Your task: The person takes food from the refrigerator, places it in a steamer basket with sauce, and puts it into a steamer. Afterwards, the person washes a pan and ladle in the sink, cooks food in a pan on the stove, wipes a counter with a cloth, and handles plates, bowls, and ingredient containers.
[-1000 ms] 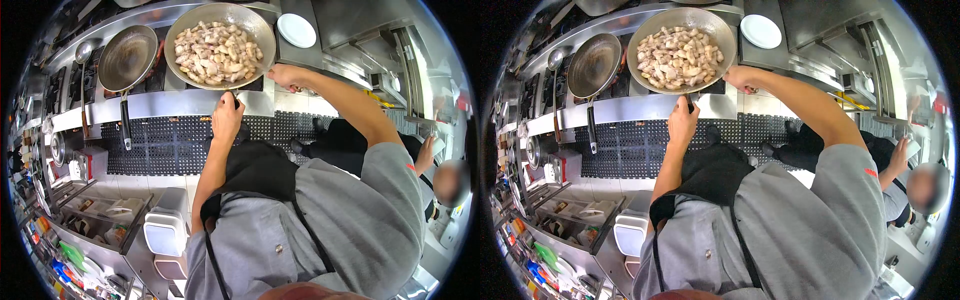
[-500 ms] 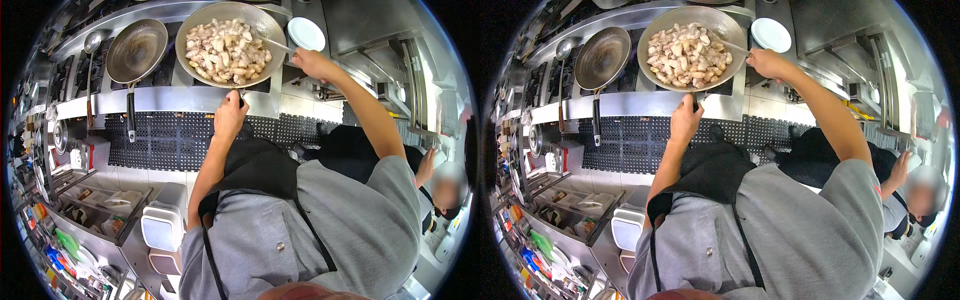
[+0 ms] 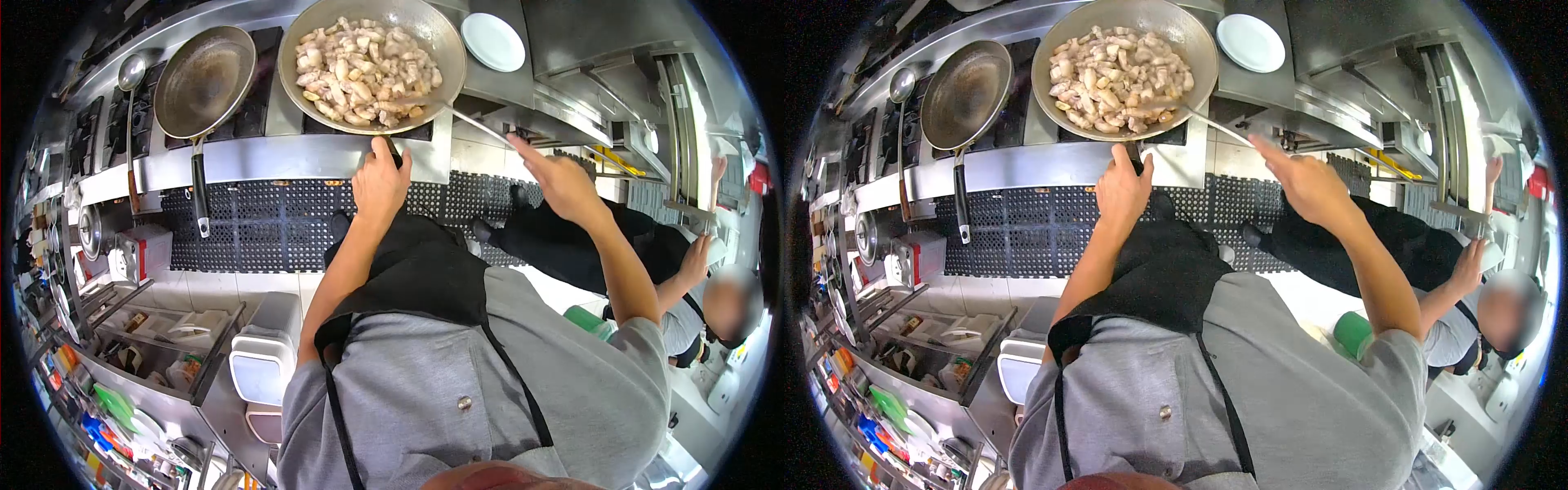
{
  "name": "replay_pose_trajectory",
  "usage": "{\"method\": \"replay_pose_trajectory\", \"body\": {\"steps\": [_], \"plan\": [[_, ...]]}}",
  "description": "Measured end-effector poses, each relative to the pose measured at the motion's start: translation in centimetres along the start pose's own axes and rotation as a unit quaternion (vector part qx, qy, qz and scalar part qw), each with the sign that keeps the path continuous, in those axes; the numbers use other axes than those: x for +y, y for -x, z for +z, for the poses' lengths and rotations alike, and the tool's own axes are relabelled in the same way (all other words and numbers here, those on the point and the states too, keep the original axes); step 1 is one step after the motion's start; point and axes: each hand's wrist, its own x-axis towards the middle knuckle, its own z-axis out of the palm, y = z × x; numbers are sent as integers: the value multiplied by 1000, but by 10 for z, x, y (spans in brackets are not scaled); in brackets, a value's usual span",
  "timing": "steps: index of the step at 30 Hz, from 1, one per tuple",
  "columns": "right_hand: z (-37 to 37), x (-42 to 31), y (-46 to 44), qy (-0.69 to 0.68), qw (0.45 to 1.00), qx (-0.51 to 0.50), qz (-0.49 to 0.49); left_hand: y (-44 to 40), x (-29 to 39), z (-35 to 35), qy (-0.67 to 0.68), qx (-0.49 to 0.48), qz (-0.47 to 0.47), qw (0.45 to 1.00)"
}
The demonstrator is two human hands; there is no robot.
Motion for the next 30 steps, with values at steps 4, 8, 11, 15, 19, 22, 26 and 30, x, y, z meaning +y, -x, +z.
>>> {"method": "replay_pose_trajectory", "body": {"steps": [4,8,11,15,19,22,26,30], "plan": [[52,-11,-24,68,997,-28,33,-1,-5,4,-33,20,49,998],[99,-24,-101,41,996,77,5,-4,-11,7,-34,24,73,996],[100,-32,-149,26,993,114,4,-4,-12,5,-20,19,84,996],[81,-32,-172,-9,992,119,50,-3,-2,-2,-45,3,42,998],[26,-23,-102,0,995,94,34,-2,0,-2,-57,2,16,998],[1,-31,-37,26,998,32,44,-2,4,-3,-61,0,8,998],[53,-37,-35,36,999,-2,12,-3,5,-4,-58,2,8,998],[101,-57,-109,6,993,113,-29,-1,6,-3,-59,5,29,998]]}}
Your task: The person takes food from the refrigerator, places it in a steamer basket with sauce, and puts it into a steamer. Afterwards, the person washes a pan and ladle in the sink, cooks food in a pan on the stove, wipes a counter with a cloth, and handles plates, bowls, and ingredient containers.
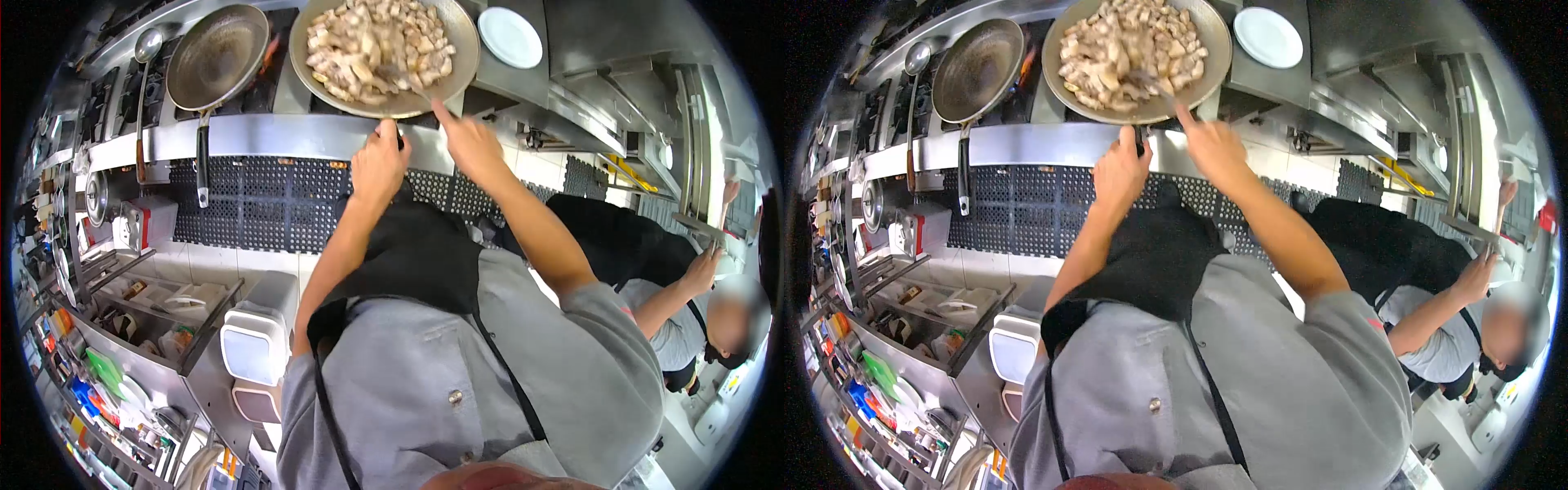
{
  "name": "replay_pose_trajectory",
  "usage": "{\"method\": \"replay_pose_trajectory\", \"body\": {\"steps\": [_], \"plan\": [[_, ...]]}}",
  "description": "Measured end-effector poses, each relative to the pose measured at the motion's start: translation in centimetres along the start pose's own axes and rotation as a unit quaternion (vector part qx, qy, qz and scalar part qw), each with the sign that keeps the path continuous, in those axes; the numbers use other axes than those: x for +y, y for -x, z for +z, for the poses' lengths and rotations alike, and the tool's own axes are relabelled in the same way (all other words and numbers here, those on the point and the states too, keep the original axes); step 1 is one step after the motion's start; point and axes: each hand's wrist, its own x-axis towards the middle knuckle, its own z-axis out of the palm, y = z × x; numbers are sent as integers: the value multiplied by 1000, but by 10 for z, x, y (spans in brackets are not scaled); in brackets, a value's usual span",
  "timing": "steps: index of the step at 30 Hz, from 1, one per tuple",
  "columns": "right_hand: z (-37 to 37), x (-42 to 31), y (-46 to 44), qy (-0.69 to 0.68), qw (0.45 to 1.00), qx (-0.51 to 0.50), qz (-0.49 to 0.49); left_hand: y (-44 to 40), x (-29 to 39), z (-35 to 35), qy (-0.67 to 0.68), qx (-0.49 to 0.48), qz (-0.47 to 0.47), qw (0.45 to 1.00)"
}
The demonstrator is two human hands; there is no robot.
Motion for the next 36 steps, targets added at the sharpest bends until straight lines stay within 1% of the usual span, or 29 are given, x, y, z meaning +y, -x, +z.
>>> {"method": "replay_pose_trajectory", "body": {"steps": [2,3,6,8,10,12,13,15,16,18,19,21,24,26,27,28,30,31,32,34,36], "plan": [[13,-4,-35,-25,999,31,23,0,-1,-1,8,-7,3,1000],[12,-1,-45,-26,999,33,22,0,1,-2,3,-11,-10,1000],[-2,4,-52,-56,998,26,32,1,-1,-5,0,-11,-8,1000],[-29,35,-38,-116,993,-7,1,0,-1,-7,3,-5,-14,1000],[-62,74,-28,-158,987,-26,-5,4,-4,-10,6,0,-25,1000],[-80,113,-27,-148,981,75,-103,5,-11,-15,-6,10,-55,998],[-90,124,-36,-148,980,76,-106,4,-15,-18,-7,14,-81,997],[-112,143,-67,-89,996,-6,-20,1,-24,-24,-19,36,-101,994],[-123,142,-78,-89,996,-7,-22,0,-29,-28,-19,45,-109,993],[-141,135,-105,99,994,32,43,-4,-29,-39,-26,30,-139,990],[-140,135,-121,99,994,32,39,-6,-31,-42,-32,24,-149,988],[-138,138,-157,146,987,62,14,-11,-34,-42,-39,20,-161,986],[-116,132,-200,164,985,51,-16,-9,-40,-40,-24,16,-162,986],[-83,121,-214,159,986,2,-44,-11,-39,-41,-24,15,-148,989],[-67,123,-222,88,994,-45,-37,-12,-39,-40,-24,21,-148,989],[-57,126,-224,91,994,-44,-34,-13,-40,-40,-21,20,-145,989],[-47,131,-222,20,991,-98,-91,-13,-42,-38,-6,21,-148,989],[-67,117,-204,45,990,-114,-67,-14,-43,-41,-10,5,-149,989],[-76,116,-191,52,990,-117,-65,-14,-43,-43,-2,5,-150,989],[-92,118,-167,99,991,-55,-67,-13,-46,-47,-9,-13,-130,991],[-129,87,-131,135,990,-44,-26,-14,-49,-46,-18,-12,-122,992]]}}
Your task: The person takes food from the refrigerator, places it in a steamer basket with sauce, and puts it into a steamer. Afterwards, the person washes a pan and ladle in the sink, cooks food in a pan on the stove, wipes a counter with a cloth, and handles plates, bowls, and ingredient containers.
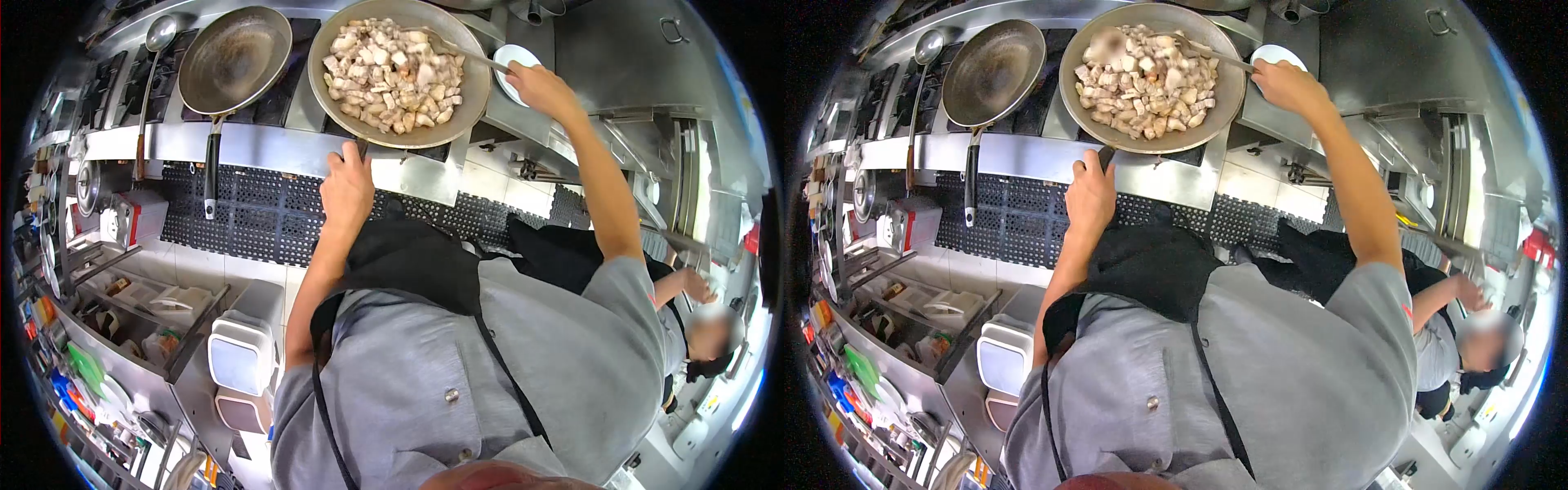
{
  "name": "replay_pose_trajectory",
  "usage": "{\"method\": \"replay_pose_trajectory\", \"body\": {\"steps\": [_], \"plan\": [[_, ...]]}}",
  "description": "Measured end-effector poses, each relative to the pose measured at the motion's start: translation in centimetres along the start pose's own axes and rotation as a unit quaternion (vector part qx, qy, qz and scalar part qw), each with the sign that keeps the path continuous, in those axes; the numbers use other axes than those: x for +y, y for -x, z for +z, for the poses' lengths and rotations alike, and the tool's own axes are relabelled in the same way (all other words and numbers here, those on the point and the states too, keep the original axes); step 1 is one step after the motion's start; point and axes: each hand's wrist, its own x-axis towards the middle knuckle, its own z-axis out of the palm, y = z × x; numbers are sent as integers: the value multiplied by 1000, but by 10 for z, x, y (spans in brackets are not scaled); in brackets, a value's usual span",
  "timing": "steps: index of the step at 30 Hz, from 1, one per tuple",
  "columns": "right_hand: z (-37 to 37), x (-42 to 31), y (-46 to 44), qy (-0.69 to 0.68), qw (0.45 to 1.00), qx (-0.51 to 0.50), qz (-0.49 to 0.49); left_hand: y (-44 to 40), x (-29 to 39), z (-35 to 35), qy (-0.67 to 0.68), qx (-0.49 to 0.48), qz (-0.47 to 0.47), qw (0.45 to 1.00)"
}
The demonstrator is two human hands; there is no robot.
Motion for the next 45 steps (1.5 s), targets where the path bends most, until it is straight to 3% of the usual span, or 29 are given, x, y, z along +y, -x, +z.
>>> {"method": "replay_pose_trajectory", "body": {"steps": [4,6,12,15,18,23,30,33,37,38,40,41,43,45], "plan": [[-45,-8,7,61,997,-14,35,-1,-7,-2,7,2,38,999],[-50,8,-22,95,994,55,-4,-1,-7,-3,1,-13,39,999],[10,36,-146,133,984,112,-27,-2,-11,0,-16,-23,49,998],[35,2,-151,79,992,49,-83,-1,-12,-2,-15,-34,47,998],[37,-9,-140,70,990,-5,-121,-3,-6,-4,-13,-38,27,999],[25,1,-107,53,992,11,-117,0,-3,-2,-15,-30,31,999],[27,32,-47,137,973,124,-136,-1,-6,0,-10,-13,59,998],[25,25,-9,154,957,209,-130,-4,-9,1,3,-13,60,998],[25,-1,48,154,952,244,-104,-6,-9,1,16,-34,65,997],[22,-12,63,153,953,241,-98,-6,-7,0,26,-51,60,997],[16,-35,94,59,991,122,19,-5,-3,-2,35,-75,58,995],[19,-39,111,59,991,118,25,-4,0,-2,43,-84,58,994],[28,-47,145,-106,988,112,29,-4,3,-2,52,-97,59,992],[10,-61,178,-208,977,-2,36,-3,7,-1,58,-141,47,987]]}}
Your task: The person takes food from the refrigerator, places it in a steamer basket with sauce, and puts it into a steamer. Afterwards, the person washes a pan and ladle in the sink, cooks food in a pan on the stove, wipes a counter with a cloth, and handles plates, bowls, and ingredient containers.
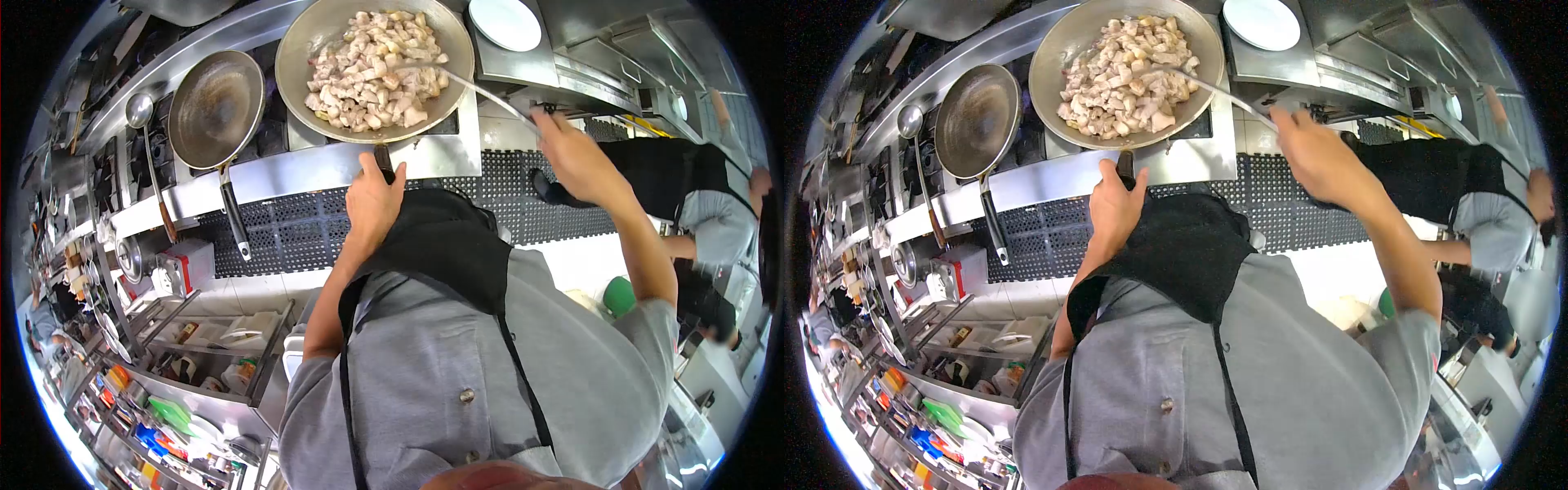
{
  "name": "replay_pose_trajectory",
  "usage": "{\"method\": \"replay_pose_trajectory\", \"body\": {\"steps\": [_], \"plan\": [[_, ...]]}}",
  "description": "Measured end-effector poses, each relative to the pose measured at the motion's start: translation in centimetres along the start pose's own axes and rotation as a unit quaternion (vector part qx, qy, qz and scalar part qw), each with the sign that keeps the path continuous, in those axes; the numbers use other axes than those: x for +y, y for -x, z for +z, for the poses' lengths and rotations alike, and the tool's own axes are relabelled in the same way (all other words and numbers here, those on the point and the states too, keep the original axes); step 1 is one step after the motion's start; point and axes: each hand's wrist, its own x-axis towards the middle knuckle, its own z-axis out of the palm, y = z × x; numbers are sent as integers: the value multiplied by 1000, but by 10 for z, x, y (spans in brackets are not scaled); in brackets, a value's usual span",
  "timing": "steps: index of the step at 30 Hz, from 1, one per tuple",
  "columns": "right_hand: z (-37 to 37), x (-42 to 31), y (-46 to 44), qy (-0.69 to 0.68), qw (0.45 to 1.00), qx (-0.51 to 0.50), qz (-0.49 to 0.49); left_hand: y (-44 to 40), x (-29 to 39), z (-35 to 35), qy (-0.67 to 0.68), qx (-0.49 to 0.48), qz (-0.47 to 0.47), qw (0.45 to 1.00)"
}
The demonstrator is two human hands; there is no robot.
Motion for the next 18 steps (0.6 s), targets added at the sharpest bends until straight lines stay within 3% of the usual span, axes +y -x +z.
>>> {"method": "replay_pose_trajectory", "body": {"steps": [1,7,12,18], "plan": [[1,-2,15,-33,999,-10,-40,0,2,-1,3,-5,1,1000],[51,-54,38,77,993,-70,50,0,7,-1,13,-80,63,995],[129,-56,-32,152,984,15,90,0,-4,8,-21,-60,161,985],[155,-60,-100,121,975,145,121,-3,-10,7,-40,-57,169,983]]}}
